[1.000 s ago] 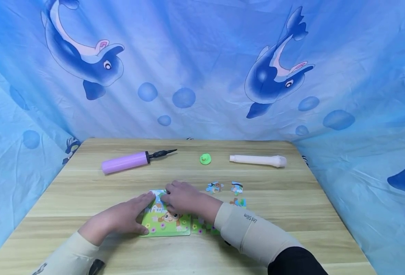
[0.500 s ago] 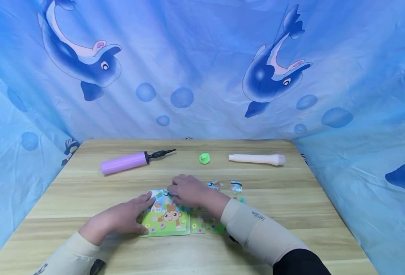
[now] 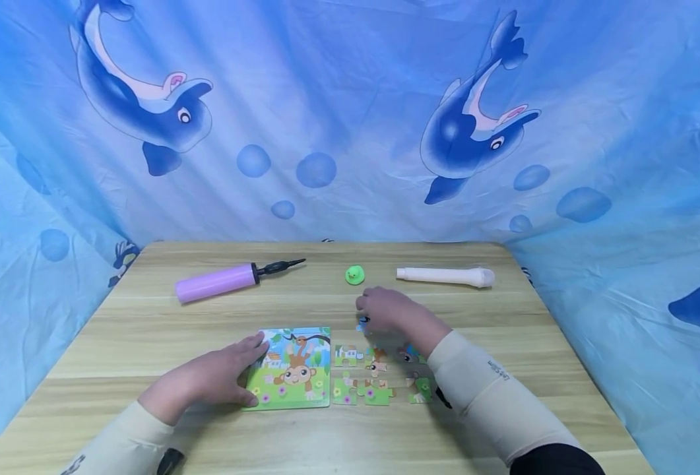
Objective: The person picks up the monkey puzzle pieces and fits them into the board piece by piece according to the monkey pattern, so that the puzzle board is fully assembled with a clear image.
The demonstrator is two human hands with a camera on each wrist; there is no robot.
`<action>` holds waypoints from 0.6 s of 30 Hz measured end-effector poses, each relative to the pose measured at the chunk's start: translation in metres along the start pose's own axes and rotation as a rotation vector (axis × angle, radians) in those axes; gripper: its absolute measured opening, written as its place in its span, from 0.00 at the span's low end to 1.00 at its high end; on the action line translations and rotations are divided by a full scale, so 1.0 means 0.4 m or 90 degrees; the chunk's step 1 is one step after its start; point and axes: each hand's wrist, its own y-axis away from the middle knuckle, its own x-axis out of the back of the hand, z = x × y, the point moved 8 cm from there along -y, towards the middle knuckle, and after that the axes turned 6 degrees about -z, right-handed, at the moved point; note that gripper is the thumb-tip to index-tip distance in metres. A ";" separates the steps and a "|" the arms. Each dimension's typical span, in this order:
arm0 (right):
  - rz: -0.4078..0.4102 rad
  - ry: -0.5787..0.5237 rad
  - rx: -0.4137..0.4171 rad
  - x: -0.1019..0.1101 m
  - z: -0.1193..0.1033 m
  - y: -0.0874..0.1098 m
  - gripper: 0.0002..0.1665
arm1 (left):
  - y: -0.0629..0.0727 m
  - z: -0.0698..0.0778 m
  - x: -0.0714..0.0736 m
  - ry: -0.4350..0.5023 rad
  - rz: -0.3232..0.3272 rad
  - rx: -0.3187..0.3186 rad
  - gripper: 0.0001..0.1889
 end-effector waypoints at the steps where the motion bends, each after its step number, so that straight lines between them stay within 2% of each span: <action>1: -0.007 -0.003 -0.001 -0.008 0.007 0.003 0.17 | -0.001 0.001 0.000 -0.001 -0.001 0.000 0.53; 7: 0.008 -0.002 0.031 -0.035 0.010 0.011 0.14 | 0.003 0.004 0.004 -0.001 -0.003 -0.003 0.53; 11: 0.015 0.010 0.030 -0.037 0.002 0.008 0.12 | 0.003 0.005 0.005 0.001 -0.002 -0.003 0.52; 14: 0.024 0.044 0.027 -0.038 -0.004 0.002 0.10 | 0.002 0.006 0.003 0.000 -0.005 0.000 0.52; 18: 0.063 0.096 0.046 -0.032 -0.021 -0.005 0.12 | 0.001 0.006 0.003 -0.003 -0.005 0.002 0.52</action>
